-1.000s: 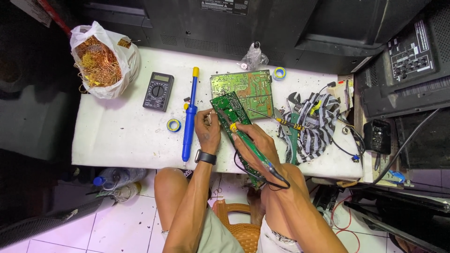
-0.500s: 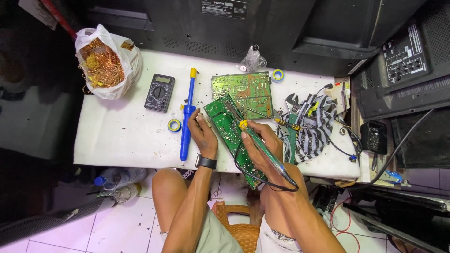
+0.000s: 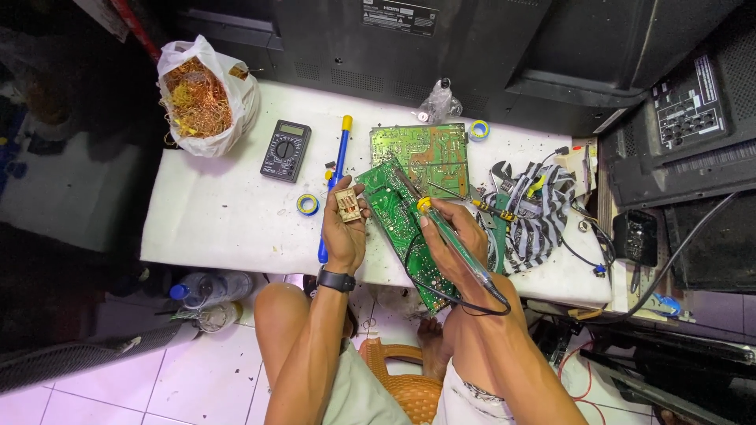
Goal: Desoldering an electronic component from a circuit board using a soldering iron and a desoldering pump, then removing it with pliers.
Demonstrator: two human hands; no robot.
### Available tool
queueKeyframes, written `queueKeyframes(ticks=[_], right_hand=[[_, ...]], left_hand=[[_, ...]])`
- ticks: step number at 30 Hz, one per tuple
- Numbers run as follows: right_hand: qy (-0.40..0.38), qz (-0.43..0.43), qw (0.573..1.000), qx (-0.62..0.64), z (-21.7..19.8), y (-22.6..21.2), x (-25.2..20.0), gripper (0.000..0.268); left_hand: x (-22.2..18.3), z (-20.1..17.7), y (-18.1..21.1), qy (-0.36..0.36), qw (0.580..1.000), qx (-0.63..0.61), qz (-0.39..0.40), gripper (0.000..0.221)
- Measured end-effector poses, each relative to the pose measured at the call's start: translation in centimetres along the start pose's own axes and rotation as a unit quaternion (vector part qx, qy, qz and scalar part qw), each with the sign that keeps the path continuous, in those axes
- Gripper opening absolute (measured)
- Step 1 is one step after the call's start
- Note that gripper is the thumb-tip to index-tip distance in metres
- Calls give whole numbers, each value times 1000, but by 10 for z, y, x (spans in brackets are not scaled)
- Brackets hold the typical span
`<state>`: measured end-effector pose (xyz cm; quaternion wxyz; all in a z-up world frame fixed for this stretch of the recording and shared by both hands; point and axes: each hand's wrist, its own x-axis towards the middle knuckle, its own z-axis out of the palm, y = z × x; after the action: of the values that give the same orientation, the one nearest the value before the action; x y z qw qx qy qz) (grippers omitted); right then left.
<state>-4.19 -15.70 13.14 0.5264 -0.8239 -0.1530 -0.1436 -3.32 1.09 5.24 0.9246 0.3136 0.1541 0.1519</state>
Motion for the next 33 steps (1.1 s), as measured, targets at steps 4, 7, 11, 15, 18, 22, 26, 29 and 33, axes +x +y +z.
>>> queueKeyframes(ticks=[4, 7, 11, 15, 18, 22, 26, 29, 33], right_hand=[[4, -2, 1000, -29, 0, 2, -1, 28], [13, -4, 999, -29, 1, 2, -1, 27], [18, -3, 999, -29, 0, 3, -2, 26], [23, 1, 999, -33, -2, 3, -5, 27], [32, 12, 999, -41, -4, -1, -5, 27], [33, 20, 999, -32, -7, -5, -5, 27], [24, 18, 999, -30, -8, -5, -5, 27], [26, 23, 998, -43, -9, -3, -7, 27], [20, 29, 998, -44, -11, -4, -6, 27]], left_hand=[[-4, 0, 4, -10, 1000, -5, -5, 42], [-6, 1, 7, -26, 1000, -9, -4, 43], [-9, -1, 11, -37, 999, 9, 1, 42], [-8, -9, 8, -36, 999, 25, 0, 42], [-12, -8, 16, 9, 993, 119, -17, 39], [-18, -2, 18, 45, 967, 248, -44, 44], [-19, 6, 16, 73, 921, 383, -20, 55], [-17, 14, 13, 63, 916, 396, -11, 58], [-3, 9, 1, 92, 953, 287, -28, 54]])
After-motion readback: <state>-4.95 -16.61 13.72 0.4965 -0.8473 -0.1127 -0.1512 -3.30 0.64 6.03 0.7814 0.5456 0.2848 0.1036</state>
